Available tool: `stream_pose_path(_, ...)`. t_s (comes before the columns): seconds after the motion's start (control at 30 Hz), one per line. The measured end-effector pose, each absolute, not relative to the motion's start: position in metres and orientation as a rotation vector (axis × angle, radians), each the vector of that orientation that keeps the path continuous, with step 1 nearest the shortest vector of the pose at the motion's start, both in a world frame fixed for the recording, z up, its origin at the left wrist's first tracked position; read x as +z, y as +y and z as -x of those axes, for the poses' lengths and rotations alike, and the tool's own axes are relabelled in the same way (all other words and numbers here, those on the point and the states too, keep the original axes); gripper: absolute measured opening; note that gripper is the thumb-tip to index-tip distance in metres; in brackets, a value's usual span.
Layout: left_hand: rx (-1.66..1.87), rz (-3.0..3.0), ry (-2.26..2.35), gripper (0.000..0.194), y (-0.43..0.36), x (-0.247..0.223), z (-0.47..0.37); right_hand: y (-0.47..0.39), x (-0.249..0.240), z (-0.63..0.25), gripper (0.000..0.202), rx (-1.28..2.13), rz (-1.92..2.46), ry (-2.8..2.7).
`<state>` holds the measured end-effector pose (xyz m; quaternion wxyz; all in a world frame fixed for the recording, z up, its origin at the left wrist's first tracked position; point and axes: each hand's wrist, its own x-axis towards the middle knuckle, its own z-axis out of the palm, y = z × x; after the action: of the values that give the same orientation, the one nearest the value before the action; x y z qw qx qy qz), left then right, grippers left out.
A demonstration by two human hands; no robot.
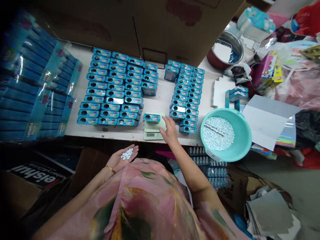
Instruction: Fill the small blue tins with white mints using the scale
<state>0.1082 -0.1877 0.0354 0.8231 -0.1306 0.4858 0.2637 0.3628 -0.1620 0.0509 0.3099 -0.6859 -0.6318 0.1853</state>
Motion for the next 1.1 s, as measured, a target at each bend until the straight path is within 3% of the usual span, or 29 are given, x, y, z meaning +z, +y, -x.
stream_pose_path(0.13, 0.573, 0.290, 1.056, 0.036, -0.185, 0.039, -0.107, -0.143, 0.051, -0.354, 0.051, 0.499, 1.835, -1.840)
stream_pose_path(0.3, 0.618, 0.301, 1.092, 0.040, -0.179, 0.040, -0.100, -0.109, 0.045, -0.357, 0.037, 0.487, 1.805, -1.997)
stream_pose_path(0.6, 0.712, 0.342, 1.149, 0.052, -0.161, 0.041, -0.090, 0.008, 0.022, -0.355, 0.033, 0.307, 1.901, -1.907)
stream_pose_path(0.9, 0.734, 0.399, 1.269, 0.053, -0.169, 0.039, -0.085, 0.091, 0.026, -0.449, 0.019, 0.000, 1.875, -1.667)
stream_pose_path(1.1, 0.733, 0.420, 1.291, 0.050, -0.173, 0.045, -0.081, 0.110, 0.018, -0.451, 0.032, 0.028, 1.782, -1.736)
